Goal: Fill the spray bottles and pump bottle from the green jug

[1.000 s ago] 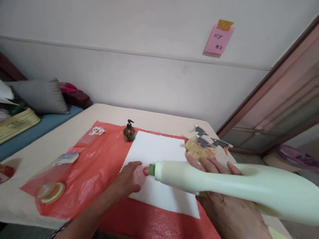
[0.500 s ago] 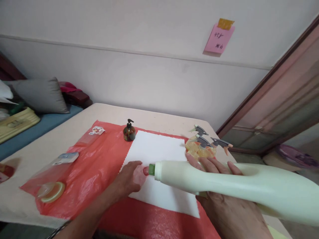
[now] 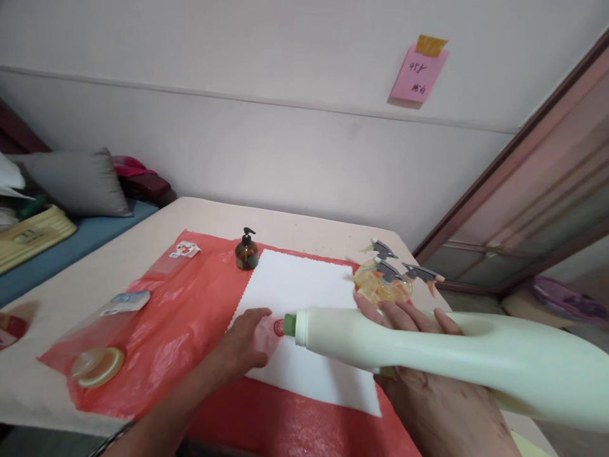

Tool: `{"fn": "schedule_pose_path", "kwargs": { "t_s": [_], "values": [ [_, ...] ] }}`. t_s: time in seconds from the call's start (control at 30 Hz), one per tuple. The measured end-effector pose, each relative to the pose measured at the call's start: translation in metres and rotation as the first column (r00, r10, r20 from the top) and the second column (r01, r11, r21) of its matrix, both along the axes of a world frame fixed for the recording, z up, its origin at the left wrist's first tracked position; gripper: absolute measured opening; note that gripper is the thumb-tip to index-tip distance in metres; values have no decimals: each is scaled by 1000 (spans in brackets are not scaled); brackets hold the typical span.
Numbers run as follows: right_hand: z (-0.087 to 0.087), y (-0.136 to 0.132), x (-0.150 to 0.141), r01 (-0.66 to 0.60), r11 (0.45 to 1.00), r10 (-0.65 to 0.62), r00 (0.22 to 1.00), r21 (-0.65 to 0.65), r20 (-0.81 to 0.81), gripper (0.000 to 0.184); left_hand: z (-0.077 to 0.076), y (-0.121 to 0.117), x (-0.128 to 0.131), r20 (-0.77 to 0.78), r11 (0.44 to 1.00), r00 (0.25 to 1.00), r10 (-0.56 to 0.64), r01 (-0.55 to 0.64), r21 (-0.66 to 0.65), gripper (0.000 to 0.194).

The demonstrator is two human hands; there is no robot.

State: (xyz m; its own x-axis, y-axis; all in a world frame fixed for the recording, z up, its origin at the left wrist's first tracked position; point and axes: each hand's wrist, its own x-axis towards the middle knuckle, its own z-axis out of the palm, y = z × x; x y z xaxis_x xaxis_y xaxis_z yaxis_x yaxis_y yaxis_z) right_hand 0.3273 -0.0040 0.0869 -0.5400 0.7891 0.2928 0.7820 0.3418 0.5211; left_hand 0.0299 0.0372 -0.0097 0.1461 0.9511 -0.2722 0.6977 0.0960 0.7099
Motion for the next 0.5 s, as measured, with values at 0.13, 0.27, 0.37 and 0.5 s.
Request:
{"fn": "schedule_pose_path", "kwargs": {
  "t_s": [0.13,0.27,0.37,0.5],
  "values": [
    [2,-1,-3,17,999,-18,999,-30,-26,67,4,-1,1,2,1000,1000,-1,1,-11,89],
    [4,-2,-5,22,999,-25,997,-43,-67,69,5,-2,0,0,1000,1000,-10,10,-9,90],
    [3,-2,-4,20,999,-22,998,-33,-51,71,2,-1,0,-8,1000,1000,-6,6,-1,90],
    [1,-1,-2,22,999,-24,999,-42,-38,70,-1,0,0,-18,1000,1000,-9,9,4,90]
  ]
}}
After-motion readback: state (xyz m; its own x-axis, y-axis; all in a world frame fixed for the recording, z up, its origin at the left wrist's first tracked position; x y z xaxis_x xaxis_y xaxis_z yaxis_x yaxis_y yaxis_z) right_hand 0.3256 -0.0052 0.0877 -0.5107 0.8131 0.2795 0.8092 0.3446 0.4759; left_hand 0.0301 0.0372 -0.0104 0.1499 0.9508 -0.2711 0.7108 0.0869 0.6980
